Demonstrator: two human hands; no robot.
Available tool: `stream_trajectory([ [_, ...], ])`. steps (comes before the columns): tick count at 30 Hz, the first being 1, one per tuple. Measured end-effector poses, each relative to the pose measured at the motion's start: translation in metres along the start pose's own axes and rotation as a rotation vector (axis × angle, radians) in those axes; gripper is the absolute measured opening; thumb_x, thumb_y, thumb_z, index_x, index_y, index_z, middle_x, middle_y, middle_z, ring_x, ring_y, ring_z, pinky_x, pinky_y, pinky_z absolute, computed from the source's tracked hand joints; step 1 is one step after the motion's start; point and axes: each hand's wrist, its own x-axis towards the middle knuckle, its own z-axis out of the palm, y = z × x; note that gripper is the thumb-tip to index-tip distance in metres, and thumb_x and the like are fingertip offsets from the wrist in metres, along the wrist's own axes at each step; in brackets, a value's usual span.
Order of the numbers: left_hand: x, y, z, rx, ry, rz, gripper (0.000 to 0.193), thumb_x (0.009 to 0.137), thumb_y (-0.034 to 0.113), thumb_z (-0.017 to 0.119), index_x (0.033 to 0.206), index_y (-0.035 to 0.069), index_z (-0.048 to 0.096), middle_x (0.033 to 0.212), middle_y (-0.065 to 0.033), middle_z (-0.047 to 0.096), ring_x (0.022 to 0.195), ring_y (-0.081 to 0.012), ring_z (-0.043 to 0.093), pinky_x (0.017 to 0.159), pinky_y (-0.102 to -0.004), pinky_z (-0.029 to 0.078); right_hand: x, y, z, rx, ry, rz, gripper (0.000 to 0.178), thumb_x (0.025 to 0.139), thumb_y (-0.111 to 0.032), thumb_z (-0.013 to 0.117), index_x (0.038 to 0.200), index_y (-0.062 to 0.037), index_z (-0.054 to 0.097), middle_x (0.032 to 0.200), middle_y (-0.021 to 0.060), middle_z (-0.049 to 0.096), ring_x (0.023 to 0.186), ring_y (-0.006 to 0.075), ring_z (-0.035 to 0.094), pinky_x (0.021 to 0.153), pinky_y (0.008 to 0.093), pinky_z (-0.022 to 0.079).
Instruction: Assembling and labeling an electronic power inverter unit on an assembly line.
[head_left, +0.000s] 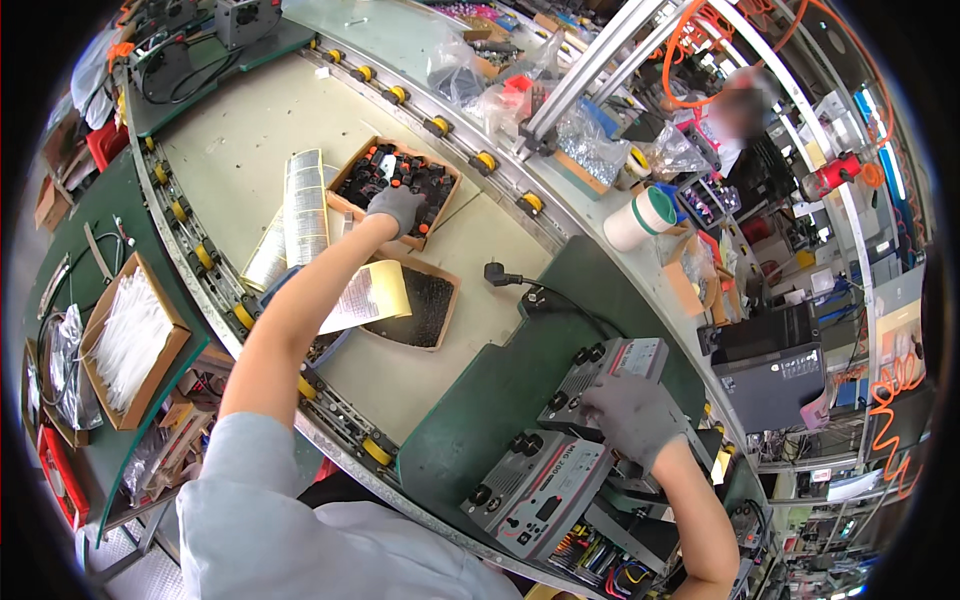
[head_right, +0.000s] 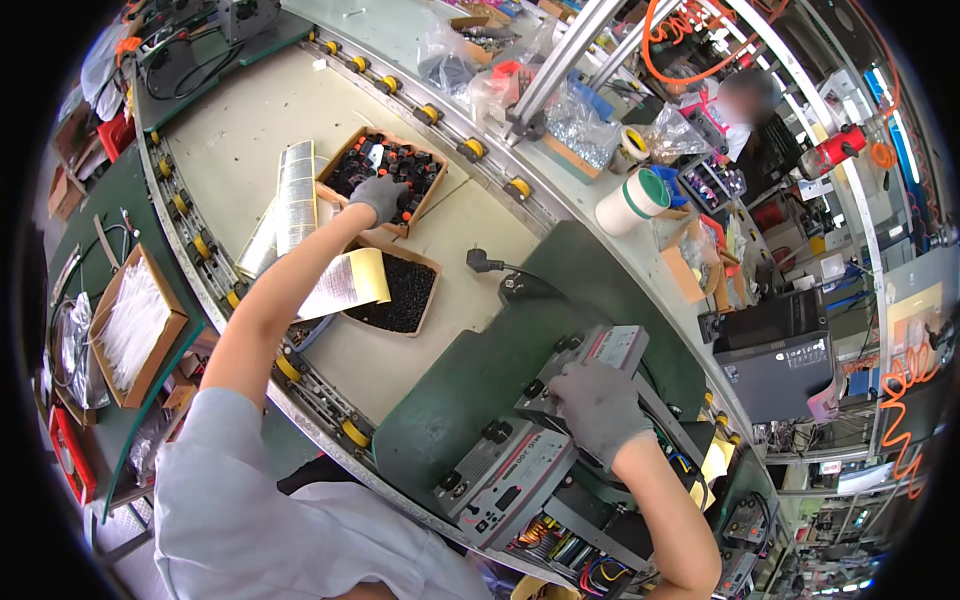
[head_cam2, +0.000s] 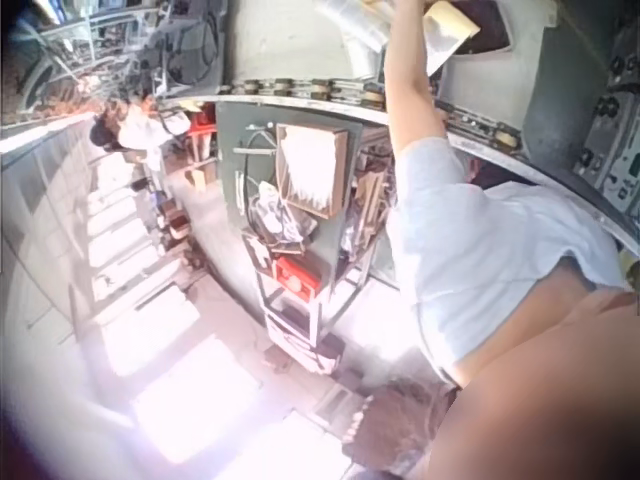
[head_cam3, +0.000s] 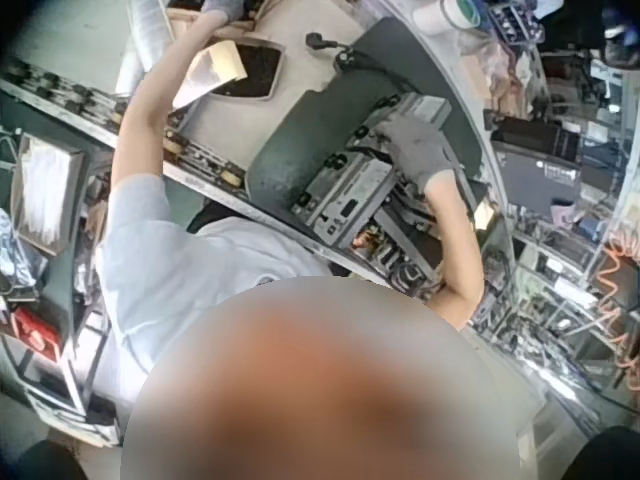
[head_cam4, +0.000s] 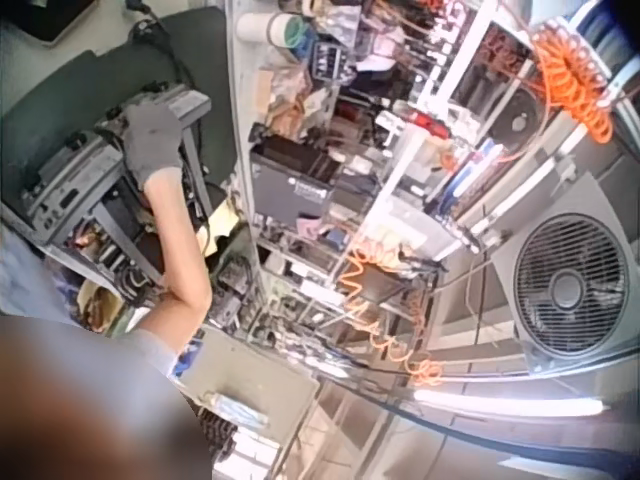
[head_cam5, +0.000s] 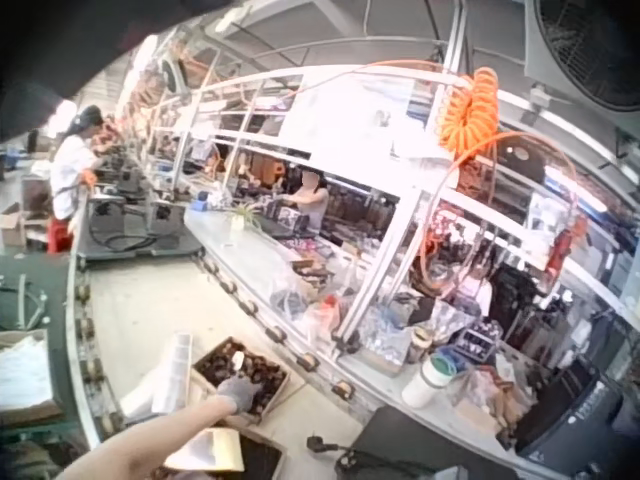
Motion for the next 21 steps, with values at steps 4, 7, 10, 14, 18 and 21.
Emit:
stream_trajectory([
  [4, -0.014, -0.009, 0.008, 0.081, -0.047, 0.133, 0.031, 0.081, 0.011, 0.055, 0.111, 0.018, 0.06, 0.1, -0.0165, 0.059, 0.099, -0.0338, 0.06, 0.082, -0.0416, 0.049, 0.005, 0.003, 0.009, 0.027, 0.056, 0.001, 0.014, 0.072, -0.011, 0.057, 0.085, -0.0096, 0.061, 0.083, 0.0081, 0.058, 0.084, 0.0292, 0.057, 0.073, 0.0404, 0.046],
  [7, -0.017, -0.006, 0.011, 0.098, -0.004, 0.21, 0.028, 0.078, 0.011, 0.056, 0.106, 0.015, 0.061, 0.1, -0.0183, 0.058, 0.091, -0.0365, 0.061, 0.077, -0.0441, 0.05, 0.01, -0.003, 0.009, 0.026, 0.105, -0.015, 0.01, 0.072, -0.011, 0.057, 0.081, -0.0094, 0.058, 0.08, 0.0094, 0.057, 0.083, 0.03, 0.056, 0.071, 0.0407, 0.046],
  [10, -0.015, -0.001, 0.012, 0.041, 0.019, 0.089, 0.033, 0.083, 0.015, 0.053, 0.112, 0.026, 0.062, 0.109, -0.0178, 0.057, 0.095, -0.0342, 0.061, 0.08, -0.0414, 0.051, 0.011, -0.019, -0.001, -0.164, 0.118, 0.048, 0.01, 0.07, -0.013, 0.059, 0.079, -0.009, 0.056, 0.081, 0.0101, 0.056, 0.082, 0.0291, 0.057, 0.067, 0.0405, 0.046],
  [14, -0.014, -0.006, 0.013, -0.116, 0.07, 0.003, 0.037, 0.08, 0.016, 0.055, 0.112, 0.033, 0.063, 0.109, -0.0176, 0.056, 0.096, -0.0351, 0.061, 0.083, -0.0418, 0.05, -0.009, -0.058, -0.018, 0.102, -0.154, -0.159, 0.021, 0.073, -0.019, 0.061, 0.093, -0.0107, 0.06, 0.09, 0.0082, 0.058, 0.089, 0.0268, 0.057, 0.074, 0.0389, 0.048],
  [18, -0.004, -0.021, 0.004, -0.395, 0.129, -0.039, 0.048, 0.075, 0.015, 0.057, 0.12, 0.03, 0.058, 0.108, -0.0142, 0.063, 0.1, -0.0309, 0.06, 0.087, -0.039, 0.048, -0.017, -0.095, -0.01, 0.196, -0.58, -0.37, 0.026, 0.077, -0.02, 0.062, 0.101, -0.0109, 0.061, 0.097, 0.0075, 0.058, 0.098, 0.0252, 0.056, 0.081, 0.0377, 0.048],
  [21, -0.005, -0.032, -0.014, -1.312, -0.006, -0.136, 0.031, 0.084, 0.008, 0.053, 0.114, 0.008, 0.059, 0.083, -0.0108, 0.064, 0.069, -0.0182, 0.062, 0.063, -0.0285, 0.05, -0.023, -0.105, -0.002, 0.22, -0.531, -0.349, 0.032, 0.071, -0.013, 0.063, 0.103, -0.0156, 0.06, 0.092, 0.0046, 0.058, 0.093, 0.0261, 0.056, 0.081, 0.0372, 0.047],
])
